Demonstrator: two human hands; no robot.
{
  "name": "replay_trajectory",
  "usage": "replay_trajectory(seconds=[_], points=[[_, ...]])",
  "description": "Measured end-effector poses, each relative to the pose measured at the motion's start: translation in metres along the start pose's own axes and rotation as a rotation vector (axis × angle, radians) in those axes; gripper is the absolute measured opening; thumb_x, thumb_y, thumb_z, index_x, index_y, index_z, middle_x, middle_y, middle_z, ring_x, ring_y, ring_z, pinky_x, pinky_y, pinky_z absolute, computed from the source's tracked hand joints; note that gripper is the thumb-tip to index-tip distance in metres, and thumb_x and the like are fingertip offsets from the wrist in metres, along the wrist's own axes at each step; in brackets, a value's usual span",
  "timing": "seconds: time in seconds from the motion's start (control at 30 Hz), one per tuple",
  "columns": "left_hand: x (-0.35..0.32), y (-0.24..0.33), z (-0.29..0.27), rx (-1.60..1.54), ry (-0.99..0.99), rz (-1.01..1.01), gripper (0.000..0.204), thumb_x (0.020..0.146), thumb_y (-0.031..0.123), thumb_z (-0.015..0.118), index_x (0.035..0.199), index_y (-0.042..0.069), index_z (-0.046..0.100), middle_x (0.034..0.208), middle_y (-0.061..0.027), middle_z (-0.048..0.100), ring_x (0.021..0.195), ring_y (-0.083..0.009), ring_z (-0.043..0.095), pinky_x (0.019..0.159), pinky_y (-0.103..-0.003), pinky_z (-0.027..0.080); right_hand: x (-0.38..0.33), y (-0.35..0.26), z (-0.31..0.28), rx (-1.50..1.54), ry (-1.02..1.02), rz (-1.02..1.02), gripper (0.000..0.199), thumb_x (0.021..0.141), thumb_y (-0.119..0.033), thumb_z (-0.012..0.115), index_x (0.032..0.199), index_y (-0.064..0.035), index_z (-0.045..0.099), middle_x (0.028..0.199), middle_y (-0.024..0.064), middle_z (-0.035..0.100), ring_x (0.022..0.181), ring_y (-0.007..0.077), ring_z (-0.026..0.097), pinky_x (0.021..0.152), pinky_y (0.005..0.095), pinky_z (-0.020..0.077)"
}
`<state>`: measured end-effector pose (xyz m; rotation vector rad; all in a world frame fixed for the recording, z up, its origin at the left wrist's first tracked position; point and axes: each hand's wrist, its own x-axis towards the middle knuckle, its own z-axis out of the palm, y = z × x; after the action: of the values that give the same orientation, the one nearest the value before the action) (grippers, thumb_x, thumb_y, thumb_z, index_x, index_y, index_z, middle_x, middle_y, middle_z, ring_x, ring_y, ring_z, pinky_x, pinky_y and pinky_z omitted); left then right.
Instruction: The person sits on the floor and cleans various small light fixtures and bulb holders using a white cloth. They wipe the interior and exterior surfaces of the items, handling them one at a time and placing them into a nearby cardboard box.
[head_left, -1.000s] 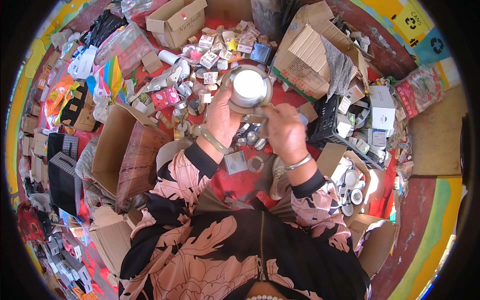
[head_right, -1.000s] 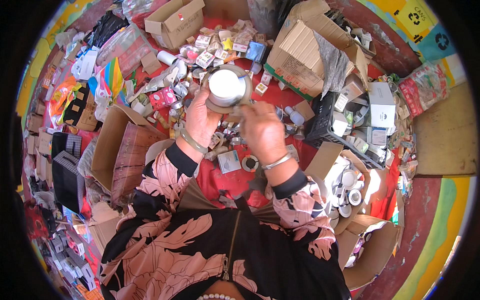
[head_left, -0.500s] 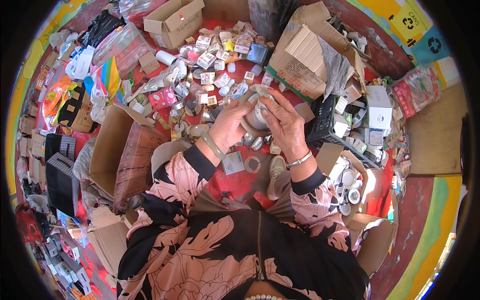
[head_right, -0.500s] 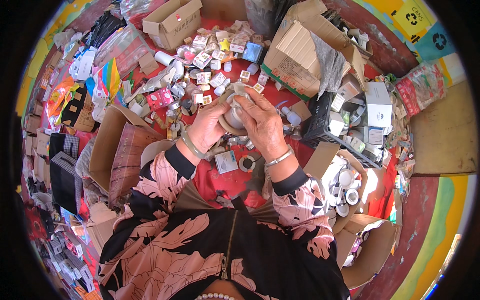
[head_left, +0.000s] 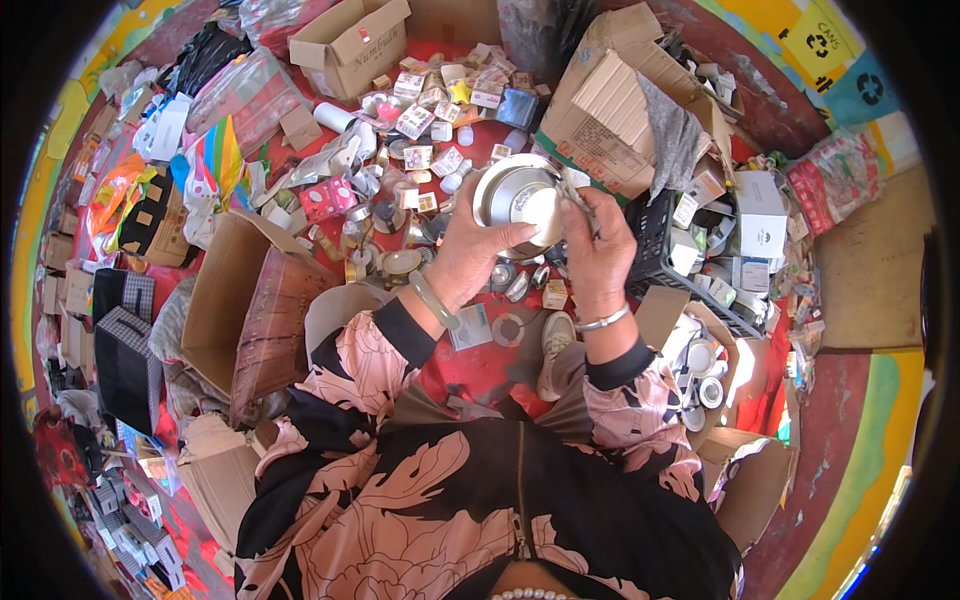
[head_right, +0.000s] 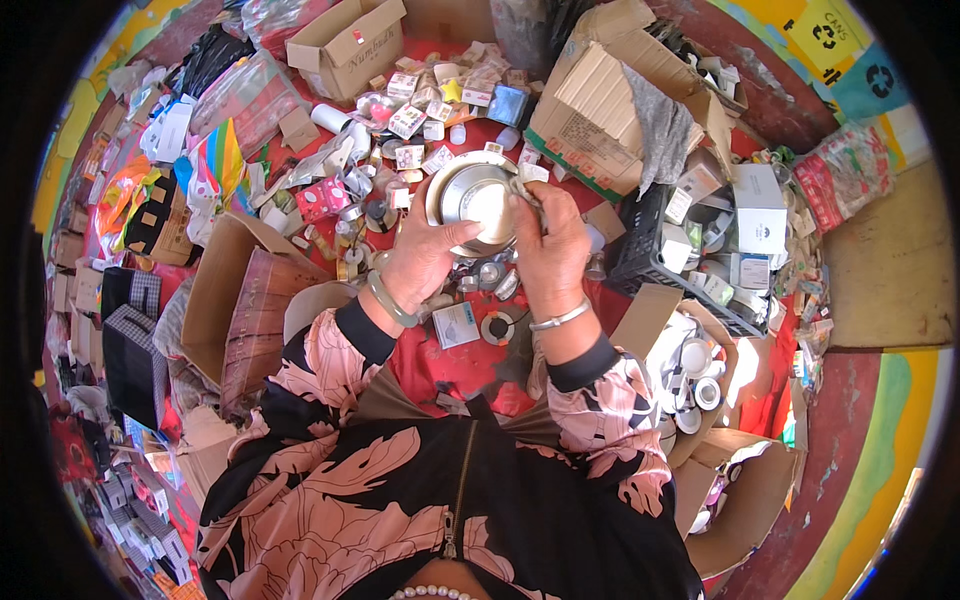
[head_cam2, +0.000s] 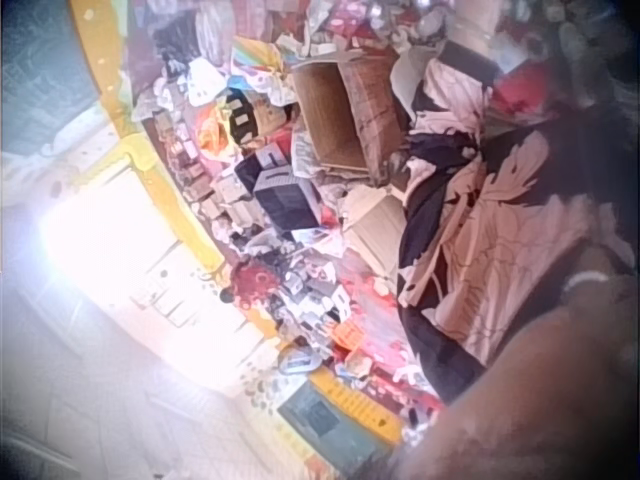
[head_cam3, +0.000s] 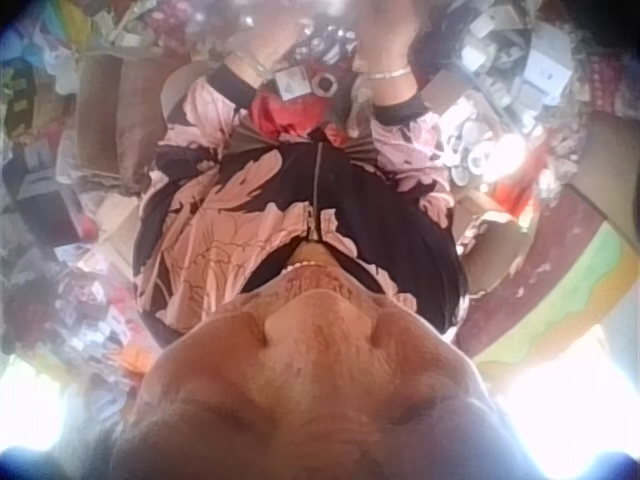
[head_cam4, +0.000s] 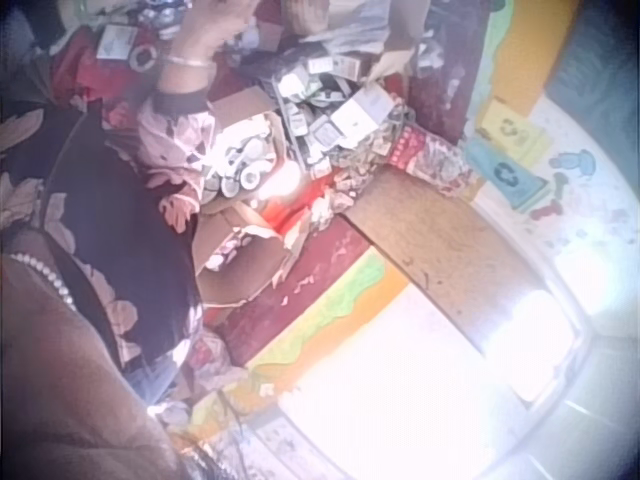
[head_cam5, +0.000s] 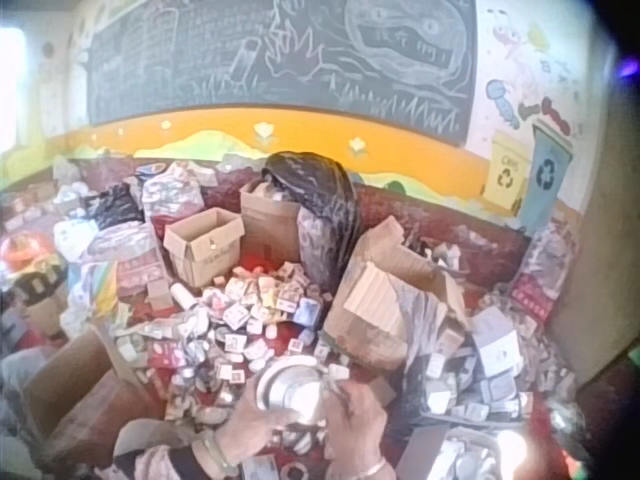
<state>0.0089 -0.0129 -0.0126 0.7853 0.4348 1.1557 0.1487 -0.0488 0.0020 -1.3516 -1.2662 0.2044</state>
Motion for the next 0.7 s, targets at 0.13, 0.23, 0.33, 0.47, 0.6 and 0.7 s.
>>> replay_trajectory(seconds=[0.13,0.23,0.33,0.47,0.6,0.7], points=[[0.002,0.012,0.000,0.183,-0.031,-0.046,0.068,0.063,0.000,0.073,0.121,0.001,0.038,0.112,-0.0095,0.051,0.104,-0.0178,0.052,0.090,-0.032,0.043,0.021,0.007,-0.033,0.310,-0.064,0.156,0.023,0.081,0.000,0.059,0.104,-0.0019,0.059,0.092,-0.0007,0.057,0.079,0.0056,0.051,0.067,0.0176,0.0415],[0.002,0.013,-0.004,0.460,-0.116,-0.060,0.067,0.062,0.003,0.074,0.119,0.000,0.040,0.109,-0.0093,0.053,0.099,-0.0167,0.053,0.087,-0.031,0.043,0.032,0.001,-0.045,0.218,-0.167,0.124,0.029,0.079,0.003,0.058,0.107,-0.0051,0.058,0.093,0.0001,0.058,0.082,0.0068,0.051,0.070,0.0186,0.0415],[-0.003,0.009,0.001,0.674,-0.134,-0.028,0.067,0.059,0.009,0.076,0.116,-0.001,0.043,0.105,-0.0088,0.055,0.095,-0.0145,0.054,0.084,-0.029,0.043,0.022,0.006,-0.036,0.096,-0.204,0.177,0.022,0.075,-0.001,0.060,0.096,-0.0083,0.061,0.086,0.0033,0.061,0.080,0.0113,0.056,0.072,0.0241,0.0444],[-0.006,0.008,0.003,0.910,-0.168,0.005,0.069,0.057,0.011,0.076,0.117,0.000,0.043,0.102,-0.0104,0.058,0.093,-0.0154,0.055,0.083,-0.029,0.044,0.014,-0.007,-0.023,-0.148,-0.337,-0.128,0.012,0.064,0.000,0.062,0.075,-0.0061,0.063,0.078,0.0092,0.061,0.071,0.0266,0.058,0.069,0.0332,0.0469],[-0.007,0.000,0.002,1.008,-0.215,0.089,0.066,0.054,0.018,0.075,0.110,0.004,0.044,0.094,-0.0181,0.059,0.090,-0.0349,0.059,0.073,-0.037,0.047,-0.004,-0.019,-0.005,-0.097,-0.467,-0.345,0.011,0.062,0.003,0.058,0.071,-0.0043,0.059,0.076,0.0090,0.058,0.071,0.0304,0.057,0.063,0.0362,0.0459],[-0.007,0.006,0.001,1.060,-0.212,0.087,0.066,0.054,0.017,0.076,0.111,0.002,0.045,0.094,-0.0162,0.060,0.088,-0.0296,0.061,0.074,-0.035,0.047,0.005,-0.016,-0.006,-0.132,-0.373,-0.322,0.015,0.063,0.006,0.054,0.073,-0.0035,0.059,0.076,0.0104,0.059,0.071,0.0304,0.058,0.062,0.0362,0.0474]])
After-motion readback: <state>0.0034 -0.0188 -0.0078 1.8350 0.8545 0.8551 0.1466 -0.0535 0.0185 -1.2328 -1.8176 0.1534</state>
